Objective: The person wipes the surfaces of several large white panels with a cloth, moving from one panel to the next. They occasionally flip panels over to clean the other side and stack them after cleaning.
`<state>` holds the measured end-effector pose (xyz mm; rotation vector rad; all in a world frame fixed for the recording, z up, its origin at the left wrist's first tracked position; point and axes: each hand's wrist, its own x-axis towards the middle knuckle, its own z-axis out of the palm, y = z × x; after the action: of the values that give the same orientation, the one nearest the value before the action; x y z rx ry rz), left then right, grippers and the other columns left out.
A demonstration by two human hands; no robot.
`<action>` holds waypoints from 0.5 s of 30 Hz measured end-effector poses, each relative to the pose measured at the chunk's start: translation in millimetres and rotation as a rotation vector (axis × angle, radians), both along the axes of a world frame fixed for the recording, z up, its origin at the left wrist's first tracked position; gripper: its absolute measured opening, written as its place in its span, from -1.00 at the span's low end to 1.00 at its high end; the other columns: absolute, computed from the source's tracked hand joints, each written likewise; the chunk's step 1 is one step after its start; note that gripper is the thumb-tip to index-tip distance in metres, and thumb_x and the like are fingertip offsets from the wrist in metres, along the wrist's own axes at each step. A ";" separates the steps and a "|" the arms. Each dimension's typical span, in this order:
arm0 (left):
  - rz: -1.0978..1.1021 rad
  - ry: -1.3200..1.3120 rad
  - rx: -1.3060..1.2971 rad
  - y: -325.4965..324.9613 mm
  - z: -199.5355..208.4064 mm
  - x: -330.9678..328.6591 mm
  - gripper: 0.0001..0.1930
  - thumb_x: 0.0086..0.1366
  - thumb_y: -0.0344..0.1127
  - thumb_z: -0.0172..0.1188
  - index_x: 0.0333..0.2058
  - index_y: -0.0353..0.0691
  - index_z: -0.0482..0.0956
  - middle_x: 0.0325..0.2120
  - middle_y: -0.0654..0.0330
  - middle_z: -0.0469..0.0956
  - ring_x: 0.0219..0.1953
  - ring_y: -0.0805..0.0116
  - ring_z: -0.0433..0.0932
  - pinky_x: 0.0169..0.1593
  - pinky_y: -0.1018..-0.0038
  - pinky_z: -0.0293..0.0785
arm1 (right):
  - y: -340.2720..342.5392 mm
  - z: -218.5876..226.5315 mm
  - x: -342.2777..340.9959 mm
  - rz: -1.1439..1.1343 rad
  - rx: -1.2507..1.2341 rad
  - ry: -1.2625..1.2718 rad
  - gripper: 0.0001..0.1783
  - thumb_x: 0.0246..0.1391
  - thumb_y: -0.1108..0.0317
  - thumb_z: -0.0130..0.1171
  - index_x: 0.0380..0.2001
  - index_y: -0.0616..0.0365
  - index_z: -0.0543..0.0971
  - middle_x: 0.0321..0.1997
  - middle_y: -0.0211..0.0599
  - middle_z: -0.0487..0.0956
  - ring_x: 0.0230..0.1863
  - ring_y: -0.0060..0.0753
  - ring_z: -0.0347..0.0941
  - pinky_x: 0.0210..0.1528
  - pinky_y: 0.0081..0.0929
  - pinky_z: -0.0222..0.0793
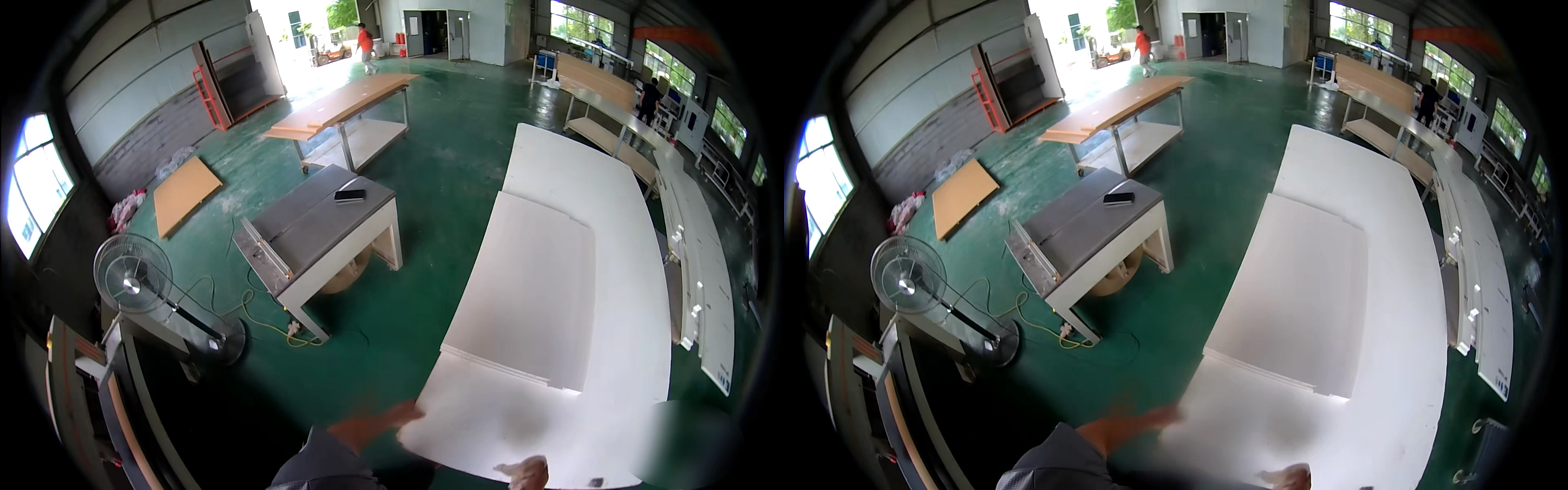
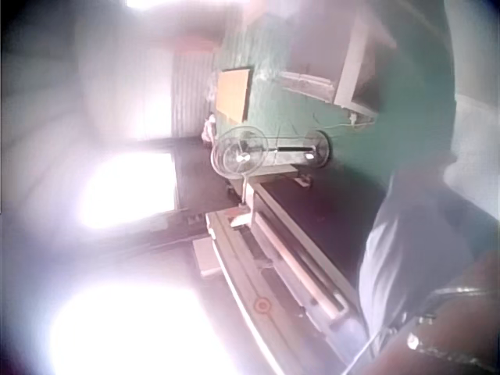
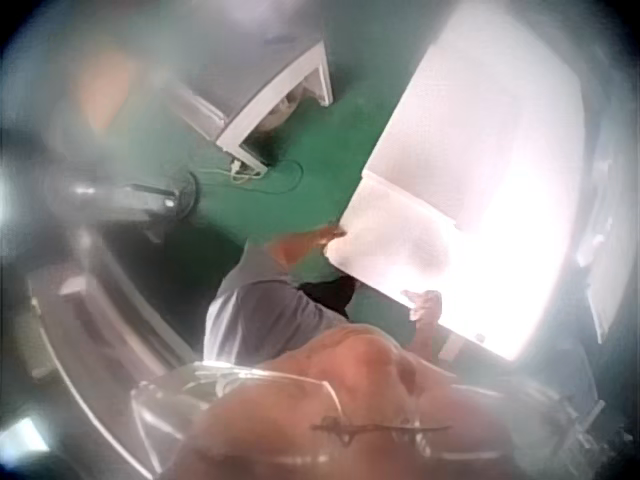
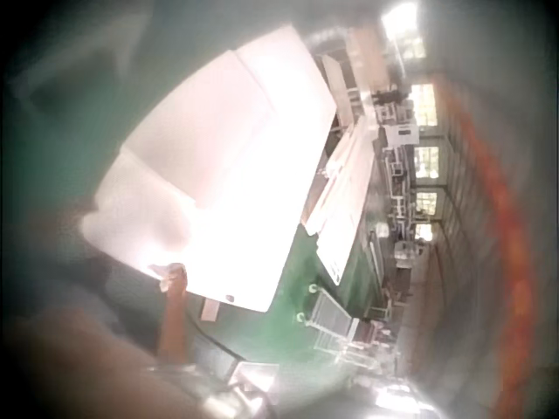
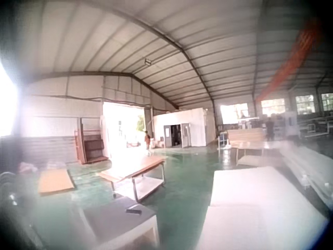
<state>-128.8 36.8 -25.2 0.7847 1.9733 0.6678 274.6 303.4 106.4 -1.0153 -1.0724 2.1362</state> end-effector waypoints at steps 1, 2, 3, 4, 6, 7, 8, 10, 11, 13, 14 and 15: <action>-0.043 -0.089 -0.112 -24.4 0.5 7.0 -0.11 0.37 0.15 0.16 0.43 -0.25 -0.03 0.21 -0.15 0.39 0.00 0.02 0.53 0.06 0.10 0.46 | -27.0 19.6 -5.6 -0.028 -0.115 -0.049 -0.57 0.16 -0.02 0.25 -0.30 0.15 0.44 -0.46 -0.33 0.50 -0.43 -0.28 0.48 -0.32 -0.35 0.48; -0.057 -0.148 -0.219 -49.3 5.7 3.7 -0.14 0.37 0.13 0.15 0.42 -0.25 0.00 0.20 -0.14 0.40 0.00 0.02 0.53 0.06 0.10 0.46 | -50.3 37.3 -19.3 -0.056 -0.213 -0.095 -0.58 0.18 -0.01 0.24 -0.28 0.16 0.44 -0.45 -0.32 0.51 -0.42 -0.27 0.48 -0.32 -0.34 0.49; -0.040 -0.185 -0.296 -71.1 12.1 -5.1 -0.17 0.38 0.12 0.14 0.41 -0.25 0.03 0.19 -0.13 0.41 0.00 0.03 0.53 0.05 0.11 0.46 | -68.8 47.9 -28.5 -0.087 -0.262 -0.118 -0.58 0.19 0.01 0.23 -0.26 0.17 0.44 -0.44 -0.31 0.51 -0.42 -0.26 0.49 -0.32 -0.32 0.50; -0.017 -0.209 -0.371 -90.5 18.8 -18.6 -0.20 0.39 0.10 0.14 0.39 -0.25 0.06 0.17 -0.12 0.42 0.00 0.04 0.53 0.05 0.11 0.46 | -84.1 57.2 -38.4 -0.110 -0.297 -0.133 -0.59 0.20 0.02 0.22 -0.24 0.17 0.44 -0.43 -0.30 0.51 -0.41 -0.26 0.50 -0.32 -0.31 0.50; 0.062 -0.238 -0.457 -129.9 32.5 -43.9 -0.26 0.40 0.07 0.12 0.36 -0.25 0.12 0.15 -0.10 0.44 0.00 0.05 0.53 0.04 0.11 0.46 | -111.8 69.6 -51.0 -0.151 -0.340 -0.144 -0.60 0.22 0.04 0.20 -0.20 0.19 0.45 -0.41 -0.29 0.52 -0.39 -0.25 0.51 -0.32 -0.28 0.52; 0.110 -0.247 -0.489 -149.9 38.2 -54.8 -0.29 0.41 0.05 0.11 0.35 -0.25 0.14 0.14 -0.09 0.45 0.00 0.06 0.53 0.04 0.12 0.46 | -124.3 74.4 -56.2 -0.164 -0.361 -0.145 -0.61 0.24 0.06 0.19 -0.18 0.19 0.45 -0.40 -0.28 0.52 -0.38 -0.24 0.52 -0.32 -0.27 0.53; 0.137 -0.262 -0.494 -166.7 39.9 -62.7 -0.32 0.41 0.03 0.11 0.34 -0.25 0.17 0.13 -0.08 0.46 0.00 0.06 0.53 0.03 0.12 0.46 | -137.6 79.4 -56.5 -0.181 -0.375 -0.149 -0.61 0.25 0.07 0.18 -0.17 0.20 0.45 -0.39 -0.27 0.53 -0.37 -0.23 0.53 -0.32 -0.25 0.53; 0.166 -0.275 -0.490 -185.4 39.8 -86.8 -0.37 0.43 0.00 0.09 0.31 -0.25 0.23 0.11 -0.06 0.48 -0.01 0.08 0.53 0.03 0.13 0.46 | -161.3 85.0 -64.2 -0.221 -0.393 -0.145 -0.62 0.27 0.09 0.17 -0.13 0.21 0.45 -0.37 -0.25 0.53 -0.36 -0.22 0.54 -0.31 -0.23 0.55; 0.168 -0.282 -0.481 -190.8 36.1 -97.0 -0.40 0.43 -0.02 0.08 0.29 -0.25 0.26 0.10 -0.05 0.49 -0.01 0.09 0.53 0.02 0.13 0.46 | -172.4 87.1 -66.5 -0.238 -0.401 -0.145 -0.63 0.28 0.11 0.16 -0.11 0.22 0.45 -0.36 -0.24 0.54 -0.35 -0.22 0.55 -0.31 -0.21 0.55; 0.136 -0.294 -0.462 -195.7 25.9 -124.0 -0.45 0.45 -0.05 0.07 0.27 -0.25 0.32 0.08 -0.02 0.51 -0.01 0.10 0.52 0.01 0.14 0.46 | -195.1 89.4 -71.5 -0.281 -0.412 -0.126 -0.64 0.31 0.13 0.14 -0.07 0.23 0.45 -0.34 -0.23 0.55 -0.33 -0.20 0.56 -0.31 -0.18 0.57; 0.097 -0.292 -0.460 -197.7 20.4 -137.8 -0.48 0.45 -0.07 0.06 0.25 -0.25 0.35 0.07 -0.01 0.52 -0.01 0.11 0.52 0.01 0.14 0.46 | -206.0 87.7 -73.7 -0.302 -0.417 -0.103 -0.64 0.32 0.15 0.13 -0.05 0.24 0.45 -0.33 -0.22 0.55 -0.32 -0.20 0.57 -0.31 -0.17 0.58; 0.041 -0.285 -0.458 -197.0 13.1 -155.3 -0.50 0.46 -0.08 0.05 0.24 -0.25 0.38 0.06 0.00 0.52 -0.01 0.11 0.52 0.01 0.14 0.46 | -216.8 85.1 -75.7 -0.317 -0.418 -0.061 -0.64 0.33 0.16 0.12 -0.04 0.25 0.46 -0.31 -0.21 0.55 -0.31 -0.19 0.58 -0.31 -0.15 0.58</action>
<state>-284.1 -160.3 -12.1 0.3486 1.7852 0.3080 198.9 86.7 191.6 -1.3448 -0.4510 2.1128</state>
